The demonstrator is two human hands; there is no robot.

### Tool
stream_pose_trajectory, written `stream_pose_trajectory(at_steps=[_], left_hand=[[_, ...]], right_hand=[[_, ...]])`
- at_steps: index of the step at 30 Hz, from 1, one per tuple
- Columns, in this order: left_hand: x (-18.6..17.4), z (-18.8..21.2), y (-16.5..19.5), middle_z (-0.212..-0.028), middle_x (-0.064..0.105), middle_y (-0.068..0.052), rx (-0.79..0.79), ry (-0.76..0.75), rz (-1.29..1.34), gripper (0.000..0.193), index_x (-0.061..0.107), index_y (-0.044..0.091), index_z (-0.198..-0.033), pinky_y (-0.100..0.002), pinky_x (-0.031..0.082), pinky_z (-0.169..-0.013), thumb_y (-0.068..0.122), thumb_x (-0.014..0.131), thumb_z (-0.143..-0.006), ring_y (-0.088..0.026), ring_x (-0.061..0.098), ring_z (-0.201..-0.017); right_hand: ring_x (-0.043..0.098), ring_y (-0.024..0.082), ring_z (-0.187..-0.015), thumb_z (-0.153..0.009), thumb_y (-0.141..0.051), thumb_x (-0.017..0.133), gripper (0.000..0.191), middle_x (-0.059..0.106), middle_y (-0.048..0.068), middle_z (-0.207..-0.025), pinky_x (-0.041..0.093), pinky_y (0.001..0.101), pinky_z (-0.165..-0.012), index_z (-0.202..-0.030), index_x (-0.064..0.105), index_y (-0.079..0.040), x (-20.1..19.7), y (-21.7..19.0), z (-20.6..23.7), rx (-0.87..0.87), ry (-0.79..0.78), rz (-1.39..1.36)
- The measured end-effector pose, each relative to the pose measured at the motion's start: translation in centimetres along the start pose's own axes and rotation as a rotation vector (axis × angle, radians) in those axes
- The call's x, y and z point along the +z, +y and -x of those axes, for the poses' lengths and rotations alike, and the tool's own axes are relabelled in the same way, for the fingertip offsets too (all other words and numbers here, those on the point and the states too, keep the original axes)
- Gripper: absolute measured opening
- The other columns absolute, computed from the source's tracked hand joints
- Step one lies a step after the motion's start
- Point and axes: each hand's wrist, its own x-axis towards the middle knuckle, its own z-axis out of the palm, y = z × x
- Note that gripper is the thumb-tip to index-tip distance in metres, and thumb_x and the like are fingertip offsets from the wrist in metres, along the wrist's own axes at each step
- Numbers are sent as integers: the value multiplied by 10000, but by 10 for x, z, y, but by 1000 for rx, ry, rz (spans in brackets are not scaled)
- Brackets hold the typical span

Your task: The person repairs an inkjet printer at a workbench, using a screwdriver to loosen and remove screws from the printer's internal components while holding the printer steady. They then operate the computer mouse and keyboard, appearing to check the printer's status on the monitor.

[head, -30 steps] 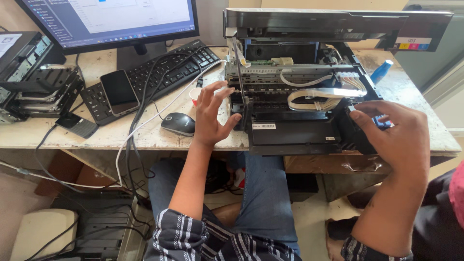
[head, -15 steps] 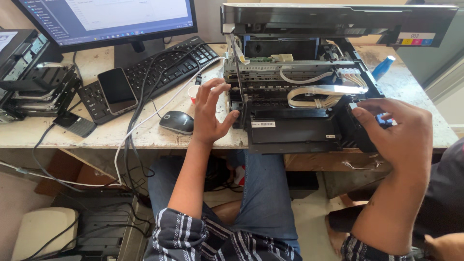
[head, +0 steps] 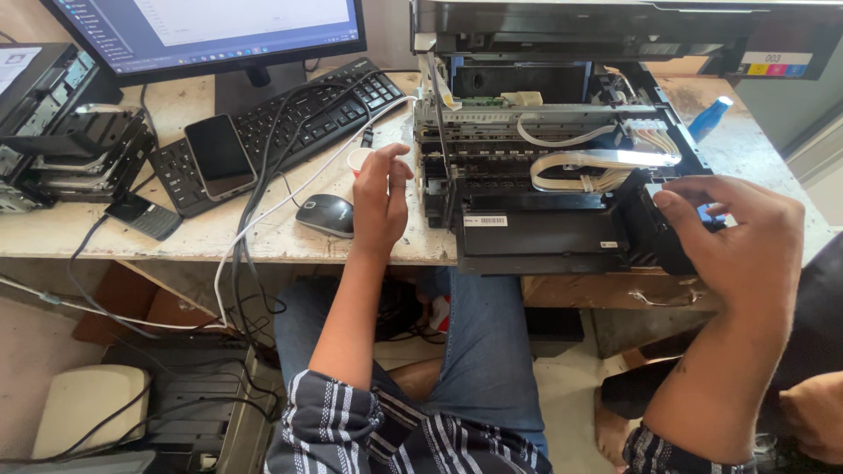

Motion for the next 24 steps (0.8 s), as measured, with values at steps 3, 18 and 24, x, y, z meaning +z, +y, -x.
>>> stream_pose_trajectory(at_steps=[3, 18, 24], left_hand=[[0, 0, 1, -896, 654, -127, 11, -10, 30, 159, 611, 8, -1195, -350, 519, -767, 52, 497, -1093, -219, 692, -791], [-4, -3, 5, -847, 669, -110, 85, -46, 28, 146, 631, -8, -1149, -366, 502, -807, 23, 515, -1067, -251, 675, -863], [-4, -4, 6, -849, 671, -110, 56, -48, 60, 144, 640, -11, -1127, -359, 507, -805, 32, 520, -1060, -240, 679, -861]], right_hand=[[679, 173, -765, -1025, -221, 821, 178, 760, 101, -969, 527, 278, -730, -1083, 793, -56, -2, -5, -2, -18, -9, -4], [667, 212, -769, -951, -200, 811, 197, 744, 132, -959, 520, 313, -716, -1075, 785, -49, -3, -12, -3, 0, 16, -12], [668, 216, -771, -958, -198, 813, 200, 744, 135, -961, 522, 314, -717, -1079, 784, -42, -3, -11, -3, -15, 10, -1]])
